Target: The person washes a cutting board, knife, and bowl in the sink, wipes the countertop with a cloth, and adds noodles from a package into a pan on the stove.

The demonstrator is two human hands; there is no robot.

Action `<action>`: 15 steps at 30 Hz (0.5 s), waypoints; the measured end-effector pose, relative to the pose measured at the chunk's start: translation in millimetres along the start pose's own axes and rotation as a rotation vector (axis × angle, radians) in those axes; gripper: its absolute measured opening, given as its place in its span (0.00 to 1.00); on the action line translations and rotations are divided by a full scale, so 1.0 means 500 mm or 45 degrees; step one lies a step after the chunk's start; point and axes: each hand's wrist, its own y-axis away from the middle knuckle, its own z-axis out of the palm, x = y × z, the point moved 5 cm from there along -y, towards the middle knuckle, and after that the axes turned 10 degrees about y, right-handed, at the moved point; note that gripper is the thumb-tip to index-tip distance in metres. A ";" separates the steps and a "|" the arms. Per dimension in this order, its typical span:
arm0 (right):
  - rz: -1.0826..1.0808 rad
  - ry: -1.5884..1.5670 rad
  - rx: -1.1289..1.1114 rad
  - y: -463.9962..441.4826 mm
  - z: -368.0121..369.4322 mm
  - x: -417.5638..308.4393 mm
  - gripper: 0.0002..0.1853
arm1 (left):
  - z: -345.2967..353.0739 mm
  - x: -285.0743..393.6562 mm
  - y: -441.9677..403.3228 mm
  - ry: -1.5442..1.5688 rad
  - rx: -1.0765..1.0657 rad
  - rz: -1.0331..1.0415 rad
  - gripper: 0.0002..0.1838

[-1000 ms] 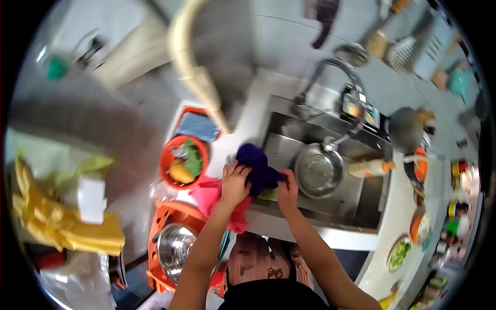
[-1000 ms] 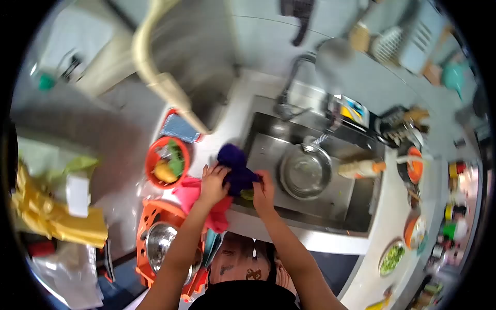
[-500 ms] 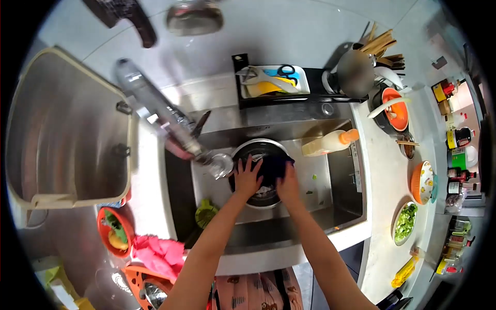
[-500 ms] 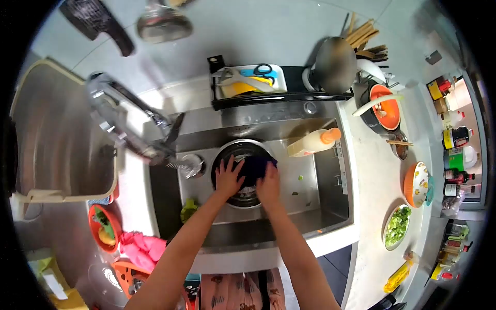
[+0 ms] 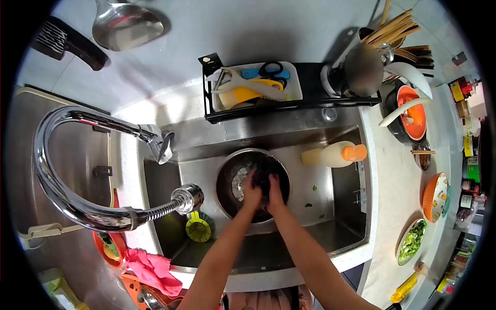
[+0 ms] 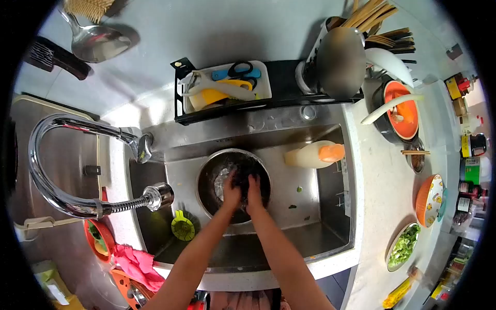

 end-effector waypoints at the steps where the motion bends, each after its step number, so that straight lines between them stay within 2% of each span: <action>1: 0.254 -0.349 -0.158 0.010 0.016 -0.018 0.28 | 0.014 0.014 0.023 -0.097 0.005 0.175 0.29; 2: 0.422 -0.310 -0.225 0.033 0.022 -0.050 0.29 | 0.035 0.050 0.051 -0.199 -0.072 0.248 0.24; 3: 0.498 -0.349 -0.174 0.071 0.036 -0.097 0.27 | 0.058 0.101 0.087 -0.302 -0.151 0.314 0.19; 5: 0.547 -0.299 -0.379 0.024 0.003 -0.060 0.24 | 0.092 0.169 0.143 -0.366 -0.092 0.332 0.08; 6: 0.421 -0.207 -0.314 0.026 -0.001 -0.063 0.22 | 0.099 0.187 0.154 -0.397 -0.063 0.345 0.03; 7: 0.294 -0.117 -0.246 0.030 -0.006 -0.066 0.20 | 0.099 0.190 0.151 -0.463 -0.055 0.327 0.04; 9: 0.202 -0.067 -0.106 0.049 -0.011 -0.071 0.17 | 0.096 0.183 0.145 -0.591 -0.038 0.285 0.12; 10: 0.233 -0.108 -0.037 0.093 0.012 -0.095 0.16 | 0.085 0.181 0.129 -0.607 0.004 0.428 0.16; 11: 0.265 -0.151 0.033 0.119 0.022 -0.107 0.14 | 0.070 0.167 0.108 -0.672 -0.036 0.486 0.14; 12: 0.203 -0.320 -0.200 0.096 0.024 -0.077 0.15 | 0.050 0.153 0.087 -0.739 -0.080 0.541 0.13; 15: 0.201 0.475 0.244 0.139 0.022 -0.079 0.19 | -0.006 0.124 0.003 -1.070 -0.100 0.590 0.08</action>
